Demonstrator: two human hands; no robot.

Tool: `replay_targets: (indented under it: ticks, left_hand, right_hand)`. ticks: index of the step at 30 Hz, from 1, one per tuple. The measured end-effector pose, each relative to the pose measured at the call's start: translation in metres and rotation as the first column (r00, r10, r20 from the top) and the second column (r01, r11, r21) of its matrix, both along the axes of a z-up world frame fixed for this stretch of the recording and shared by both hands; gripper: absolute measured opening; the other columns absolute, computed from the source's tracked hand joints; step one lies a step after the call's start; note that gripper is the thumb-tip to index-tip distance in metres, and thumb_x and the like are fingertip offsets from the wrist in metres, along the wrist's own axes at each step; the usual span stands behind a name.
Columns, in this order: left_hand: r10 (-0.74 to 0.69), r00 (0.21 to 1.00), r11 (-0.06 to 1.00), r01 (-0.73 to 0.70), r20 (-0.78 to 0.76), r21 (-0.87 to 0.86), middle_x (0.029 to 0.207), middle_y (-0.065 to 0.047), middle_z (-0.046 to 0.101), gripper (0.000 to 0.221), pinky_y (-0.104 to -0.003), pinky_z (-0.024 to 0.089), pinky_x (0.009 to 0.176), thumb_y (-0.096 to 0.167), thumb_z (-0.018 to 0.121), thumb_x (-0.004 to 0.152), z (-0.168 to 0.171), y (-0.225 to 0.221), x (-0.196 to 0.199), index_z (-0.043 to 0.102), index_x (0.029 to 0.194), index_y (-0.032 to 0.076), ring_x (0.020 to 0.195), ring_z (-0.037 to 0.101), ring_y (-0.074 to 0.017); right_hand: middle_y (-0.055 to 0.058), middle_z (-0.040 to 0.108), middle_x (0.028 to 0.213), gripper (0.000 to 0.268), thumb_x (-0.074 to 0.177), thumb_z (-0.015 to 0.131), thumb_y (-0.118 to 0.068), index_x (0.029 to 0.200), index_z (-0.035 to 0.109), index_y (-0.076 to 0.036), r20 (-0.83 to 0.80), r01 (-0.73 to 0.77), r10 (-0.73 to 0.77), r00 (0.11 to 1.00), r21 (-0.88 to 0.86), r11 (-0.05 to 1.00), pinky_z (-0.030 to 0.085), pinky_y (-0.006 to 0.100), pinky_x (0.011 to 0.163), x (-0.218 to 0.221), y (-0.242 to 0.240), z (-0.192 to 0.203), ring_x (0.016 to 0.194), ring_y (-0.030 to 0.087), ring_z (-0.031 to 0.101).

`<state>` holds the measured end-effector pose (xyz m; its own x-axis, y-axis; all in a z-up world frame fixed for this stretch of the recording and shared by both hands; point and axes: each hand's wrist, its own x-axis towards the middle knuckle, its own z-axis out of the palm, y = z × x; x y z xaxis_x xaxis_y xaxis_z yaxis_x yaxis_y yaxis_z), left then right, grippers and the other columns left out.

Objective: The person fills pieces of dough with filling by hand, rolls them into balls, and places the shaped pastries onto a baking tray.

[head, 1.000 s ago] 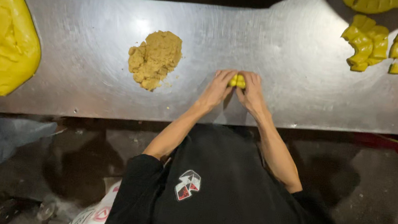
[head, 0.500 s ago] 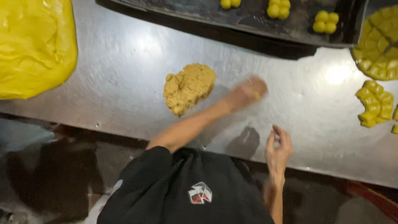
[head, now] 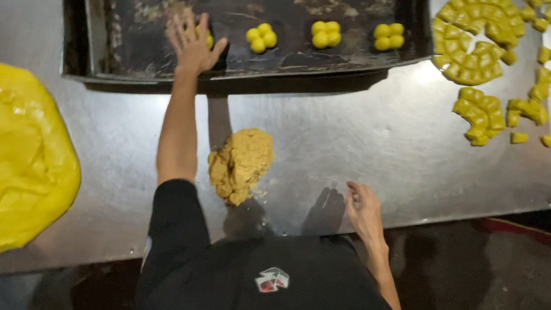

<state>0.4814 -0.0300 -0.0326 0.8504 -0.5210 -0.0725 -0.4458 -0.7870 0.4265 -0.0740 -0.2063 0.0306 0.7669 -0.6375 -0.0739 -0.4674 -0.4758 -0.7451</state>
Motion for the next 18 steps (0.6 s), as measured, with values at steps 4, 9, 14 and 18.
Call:
replay_targets:
  ticks: [4,9,14,18]
  left_hand:
    - [0.131,0.991,0.990,-0.129,0.031,-0.057,0.165,-0.026,-0.006,0.099,-0.069,-0.012,0.112,0.066,0.060,0.094,0.082,-0.004,-0.062,0.021,0.162,0.005,0.149,-0.011,-0.0499]
    - [-0.102,0.993,0.506,0.100,0.056,-0.856,0.159,-0.018,0.046,0.050,-0.042,0.042,0.124,0.032,0.058,0.115,0.098,-0.042,-0.212,0.050,0.153,0.001,0.148,0.047,-0.0294]
    - [-0.379,0.906,0.651,0.118,-0.186,-0.750,0.119,-0.010,0.074,0.033,-0.033,0.053,0.093,0.016,0.072,0.095,0.067,-0.088,-0.380,0.067,0.126,0.004,0.086,0.074,-0.0186]
    - [-0.440,0.828,0.667,0.042,-0.347,-0.744,0.116,-0.010,0.074,0.026,-0.032,0.055,0.094,0.018,0.070,0.099,0.043,-0.119,-0.462,0.071,0.121,0.004,0.104,0.071,-0.0187]
  right_hand:
    - [0.019,0.068,0.107,0.023,0.096,0.063,-0.012,0.115,0.070,-0.002,-0.012,-0.092,0.092,0.996,-0.037,0.995,0.055,0.042,0.080,-0.004,-0.004,-0.006,0.094,0.036,0.069]
    - [0.019,0.069,0.103,0.023,0.095,0.065,-0.014,0.114,0.070,-0.001,0.045,-0.198,0.202,0.978,-0.081,0.977,0.055,0.043,0.082,-0.012,-0.027,-0.036,0.092,0.037,0.068]
    - [0.018,0.070,0.107,0.026,0.094,0.067,-0.018,0.115,0.071,-0.003,0.234,0.138,-0.122,0.965,-0.051,0.989,0.055,0.041,0.081,-0.031,-0.133,-0.087,0.091,0.033,0.068]
    - [0.023,0.064,0.113,0.038,0.087,0.068,-0.012,0.123,0.069,0.000,0.349,0.587,-0.512,0.784,-0.150,0.796,0.052,0.045,0.090,-0.070,-0.275,-0.124,0.104,0.037,0.063]
